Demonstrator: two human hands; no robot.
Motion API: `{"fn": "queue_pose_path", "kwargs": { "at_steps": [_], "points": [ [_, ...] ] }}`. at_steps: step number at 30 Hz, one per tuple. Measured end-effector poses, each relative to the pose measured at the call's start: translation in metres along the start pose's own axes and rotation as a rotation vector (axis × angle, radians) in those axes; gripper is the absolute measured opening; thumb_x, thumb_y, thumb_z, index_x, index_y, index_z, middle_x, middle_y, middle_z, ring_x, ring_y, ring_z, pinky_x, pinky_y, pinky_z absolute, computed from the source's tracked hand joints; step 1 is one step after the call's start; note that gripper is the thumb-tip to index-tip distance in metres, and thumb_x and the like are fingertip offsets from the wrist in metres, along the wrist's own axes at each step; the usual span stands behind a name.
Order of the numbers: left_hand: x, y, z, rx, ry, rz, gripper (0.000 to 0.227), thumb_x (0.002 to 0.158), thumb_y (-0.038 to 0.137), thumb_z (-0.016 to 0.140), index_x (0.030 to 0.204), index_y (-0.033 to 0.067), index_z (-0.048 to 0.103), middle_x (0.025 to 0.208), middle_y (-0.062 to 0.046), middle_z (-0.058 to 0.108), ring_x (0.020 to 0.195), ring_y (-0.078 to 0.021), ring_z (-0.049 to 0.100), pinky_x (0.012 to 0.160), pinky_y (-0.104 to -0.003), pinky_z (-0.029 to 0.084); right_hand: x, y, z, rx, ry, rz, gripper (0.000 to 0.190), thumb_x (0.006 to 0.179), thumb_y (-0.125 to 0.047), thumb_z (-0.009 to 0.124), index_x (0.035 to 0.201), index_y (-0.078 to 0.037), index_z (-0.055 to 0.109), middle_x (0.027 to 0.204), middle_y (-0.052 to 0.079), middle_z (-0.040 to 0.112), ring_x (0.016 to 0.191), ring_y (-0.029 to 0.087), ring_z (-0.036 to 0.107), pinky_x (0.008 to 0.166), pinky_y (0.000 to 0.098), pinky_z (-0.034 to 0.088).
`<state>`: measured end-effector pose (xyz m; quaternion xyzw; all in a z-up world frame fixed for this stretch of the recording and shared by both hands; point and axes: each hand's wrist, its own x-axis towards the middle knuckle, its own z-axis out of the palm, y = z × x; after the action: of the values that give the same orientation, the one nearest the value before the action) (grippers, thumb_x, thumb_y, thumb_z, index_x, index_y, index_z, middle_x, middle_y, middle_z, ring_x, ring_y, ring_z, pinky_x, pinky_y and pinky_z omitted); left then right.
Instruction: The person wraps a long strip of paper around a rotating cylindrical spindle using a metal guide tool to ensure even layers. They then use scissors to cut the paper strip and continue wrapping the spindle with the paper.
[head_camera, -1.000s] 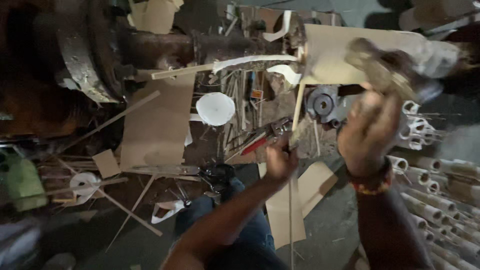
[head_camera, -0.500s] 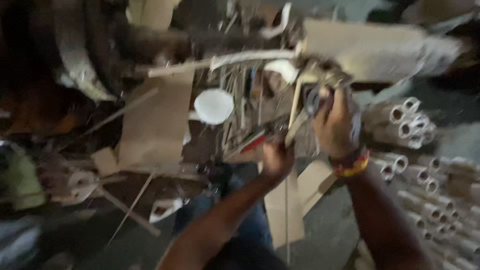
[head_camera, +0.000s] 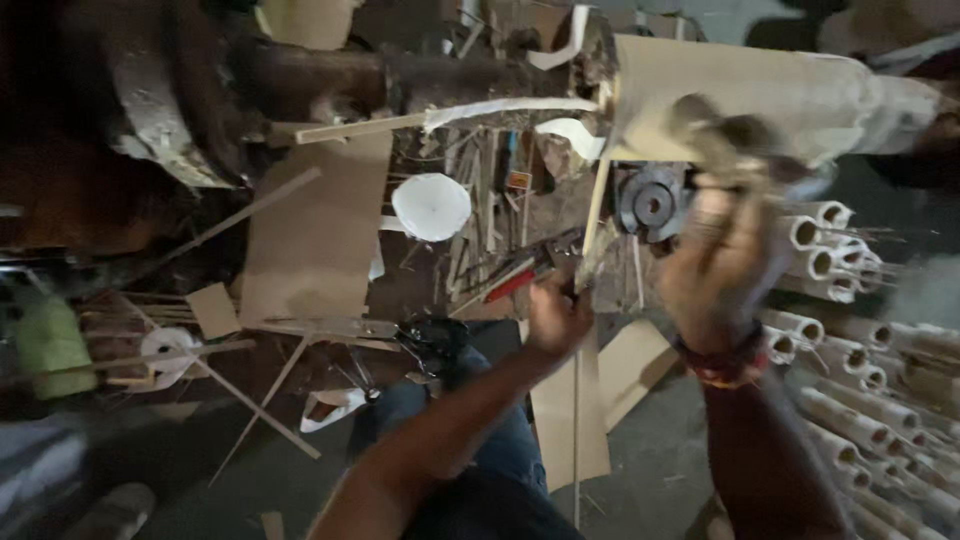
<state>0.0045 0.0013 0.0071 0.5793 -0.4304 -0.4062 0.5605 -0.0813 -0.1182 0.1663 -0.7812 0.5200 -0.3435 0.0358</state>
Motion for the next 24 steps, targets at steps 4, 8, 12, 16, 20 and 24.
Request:
{"fn": "queue_pose_path", "kwargs": {
  "at_steps": [4,8,12,16,20,24],
  "points": [
    [-0.004,0.004,-0.002,-0.04,-0.067,-0.179,0.019,0.093,0.002,0.063,0.111,0.0014,0.069,0.075,-0.017,0.067,0.06,-0.026,0.063,0.057,-0.038,0.05,0.018,-0.016,0.014,-0.03,-0.055,-0.149,0.026,0.117,-0.02,0.043,0.118,0.002,0.055,0.088,0.018,0.064,0.07,0.033,0.062,0.066,0.041,0.05],
    [0.009,0.026,-0.009,0.233,-0.073,-0.254,0.032,0.089,0.007,0.07,0.121,0.0056,0.072,0.066,-0.018,0.067,0.049,-0.0261,0.058,0.049,-0.04,0.043,0.044,-0.04,-0.012,-0.174,-0.381,-0.089,0.024,0.118,-0.021,0.048,0.114,0.0,0.057,0.084,0.019,0.064,0.069,0.039,0.063,0.059,0.0454,0.048],
    [0.005,0.025,-0.01,-0.024,0.006,-0.19,0.039,0.086,0.002,0.064,0.124,0.0018,0.07,0.073,-0.015,0.067,0.057,-0.0174,0.059,0.055,-0.034,0.047,0.044,-0.042,-0.018,0.043,-0.199,0.004,0.024,0.12,-0.019,0.043,0.124,0.002,0.054,0.091,0.02,0.068,0.072,0.036,0.067,0.063,0.0448,0.051],
    [-0.002,0.005,0.004,-0.077,0.038,-0.134,0.021,0.097,0.006,0.064,0.117,0.002,0.069,0.074,-0.011,0.063,0.062,-0.0136,0.056,0.057,-0.033,0.046,0.032,-0.027,0.002,-0.1,-0.195,-0.002,0.024,0.114,-0.02,0.05,0.122,0.001,0.055,0.088,0.021,0.067,0.072,0.04,0.064,0.062,0.0471,0.05],
    [-0.001,-0.005,0.002,-0.209,-0.087,-0.274,0.014,0.099,0.007,0.063,0.106,-0.0009,0.071,0.073,-0.005,0.062,0.06,-0.0087,0.05,0.05,-0.029,0.038,0.021,-0.012,-0.007,-0.11,-0.24,-0.017,0.021,0.122,-0.018,0.056,0.112,0.0,0.056,0.087,0.021,0.065,0.077,0.038,0.064,0.065,0.043,0.05],
    [0.004,0.012,-0.008,-0.244,-0.174,-0.477,0.024,0.104,0.02,0.061,0.12,0.0045,0.07,0.066,-0.003,0.053,0.052,-0.0082,0.045,0.046,-0.027,0.035,0.0,-0.011,-0.019,0.178,-0.117,0.234,0.021,0.114,-0.011,0.05,0.122,0.006,0.058,0.089,0.016,0.068,0.07,0.027,0.066,0.06,0.0404,0.051]
  ]
}}
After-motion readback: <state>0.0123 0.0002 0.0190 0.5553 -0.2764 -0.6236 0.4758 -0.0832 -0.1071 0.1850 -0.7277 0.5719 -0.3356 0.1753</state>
